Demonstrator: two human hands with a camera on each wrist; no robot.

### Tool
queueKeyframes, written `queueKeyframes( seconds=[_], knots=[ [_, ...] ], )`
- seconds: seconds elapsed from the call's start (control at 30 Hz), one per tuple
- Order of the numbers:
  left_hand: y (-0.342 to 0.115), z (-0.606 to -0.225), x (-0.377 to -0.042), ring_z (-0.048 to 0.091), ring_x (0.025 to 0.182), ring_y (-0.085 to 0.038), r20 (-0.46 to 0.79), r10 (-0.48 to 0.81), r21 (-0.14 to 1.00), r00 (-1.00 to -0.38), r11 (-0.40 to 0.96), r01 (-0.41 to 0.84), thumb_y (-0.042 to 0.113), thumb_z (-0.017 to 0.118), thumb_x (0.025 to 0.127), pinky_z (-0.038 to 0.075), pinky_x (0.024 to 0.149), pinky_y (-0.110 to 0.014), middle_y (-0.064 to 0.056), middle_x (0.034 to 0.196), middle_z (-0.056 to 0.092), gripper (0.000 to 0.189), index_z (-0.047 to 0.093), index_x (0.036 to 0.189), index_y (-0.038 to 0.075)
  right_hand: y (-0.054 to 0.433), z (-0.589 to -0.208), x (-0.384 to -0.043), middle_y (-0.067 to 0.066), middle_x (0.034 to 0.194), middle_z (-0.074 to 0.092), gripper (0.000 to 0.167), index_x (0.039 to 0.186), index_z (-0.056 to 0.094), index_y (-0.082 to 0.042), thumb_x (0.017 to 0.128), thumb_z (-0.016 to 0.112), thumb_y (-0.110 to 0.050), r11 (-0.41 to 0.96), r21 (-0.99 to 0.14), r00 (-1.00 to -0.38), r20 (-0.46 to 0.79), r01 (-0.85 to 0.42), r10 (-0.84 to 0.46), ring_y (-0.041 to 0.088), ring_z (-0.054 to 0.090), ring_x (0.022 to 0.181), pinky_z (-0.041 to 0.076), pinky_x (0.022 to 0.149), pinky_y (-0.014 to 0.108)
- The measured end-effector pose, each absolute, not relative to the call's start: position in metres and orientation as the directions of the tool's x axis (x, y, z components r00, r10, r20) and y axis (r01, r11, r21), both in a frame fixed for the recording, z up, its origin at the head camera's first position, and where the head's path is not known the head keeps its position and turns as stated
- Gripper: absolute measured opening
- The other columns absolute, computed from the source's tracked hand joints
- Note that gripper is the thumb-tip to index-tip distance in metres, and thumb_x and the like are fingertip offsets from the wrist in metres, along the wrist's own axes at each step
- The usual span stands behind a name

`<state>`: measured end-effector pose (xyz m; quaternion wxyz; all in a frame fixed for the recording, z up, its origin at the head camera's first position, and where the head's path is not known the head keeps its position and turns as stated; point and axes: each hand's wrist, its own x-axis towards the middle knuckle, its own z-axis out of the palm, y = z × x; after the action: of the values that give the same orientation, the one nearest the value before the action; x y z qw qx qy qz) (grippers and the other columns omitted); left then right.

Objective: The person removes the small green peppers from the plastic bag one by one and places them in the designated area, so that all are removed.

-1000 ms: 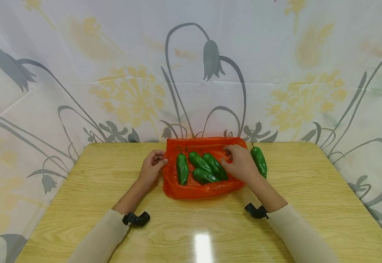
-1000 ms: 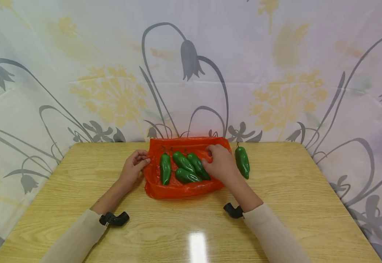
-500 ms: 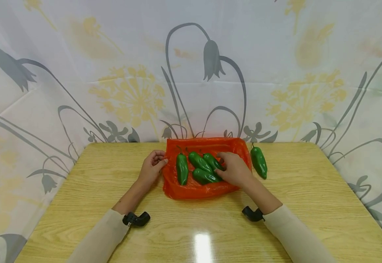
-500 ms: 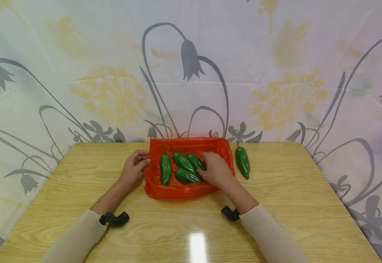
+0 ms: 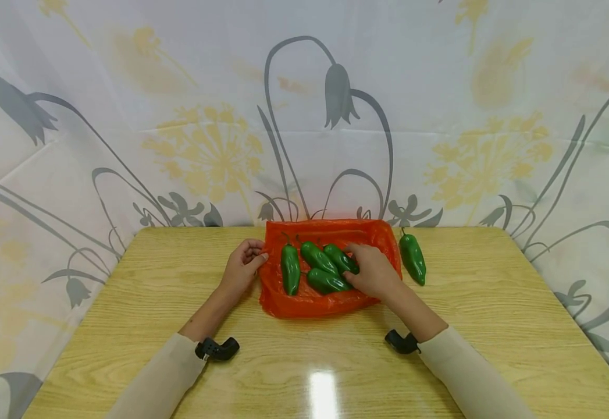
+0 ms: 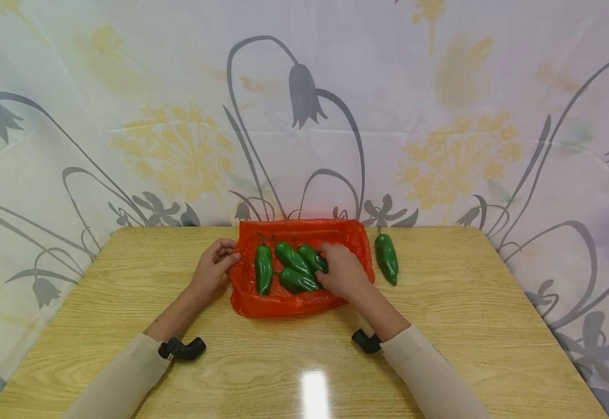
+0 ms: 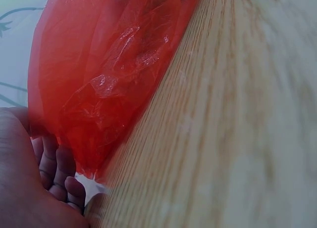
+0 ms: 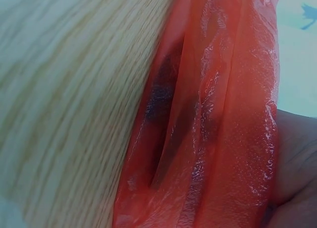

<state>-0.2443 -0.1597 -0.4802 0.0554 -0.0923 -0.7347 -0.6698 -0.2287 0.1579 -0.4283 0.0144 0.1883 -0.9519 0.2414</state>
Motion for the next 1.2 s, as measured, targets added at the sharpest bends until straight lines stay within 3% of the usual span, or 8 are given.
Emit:
queueKeyframes(
  seconds=[1.2],
  knots=[
    [-0.161,-0.479,-0.244,0.059,0.090,-0.012,0.216,0.071,0.969,-0.974,0.110,0.223,-0.005,0.063,0.099,0.050,0.081,-0.018,-0.016,0.104,0.065,0.024,0.060,0.123,-0.010,0.175,-0.392,-0.221,0.018,0.119,0.071,0.050,0.133,0.066,0.002,0.088,0.084,-0.009,0.796,-0.504,-0.942,0.171,-0.336,-0.289,0.035,0.065,0.105,0.057,0.093,0.053]
  ],
)
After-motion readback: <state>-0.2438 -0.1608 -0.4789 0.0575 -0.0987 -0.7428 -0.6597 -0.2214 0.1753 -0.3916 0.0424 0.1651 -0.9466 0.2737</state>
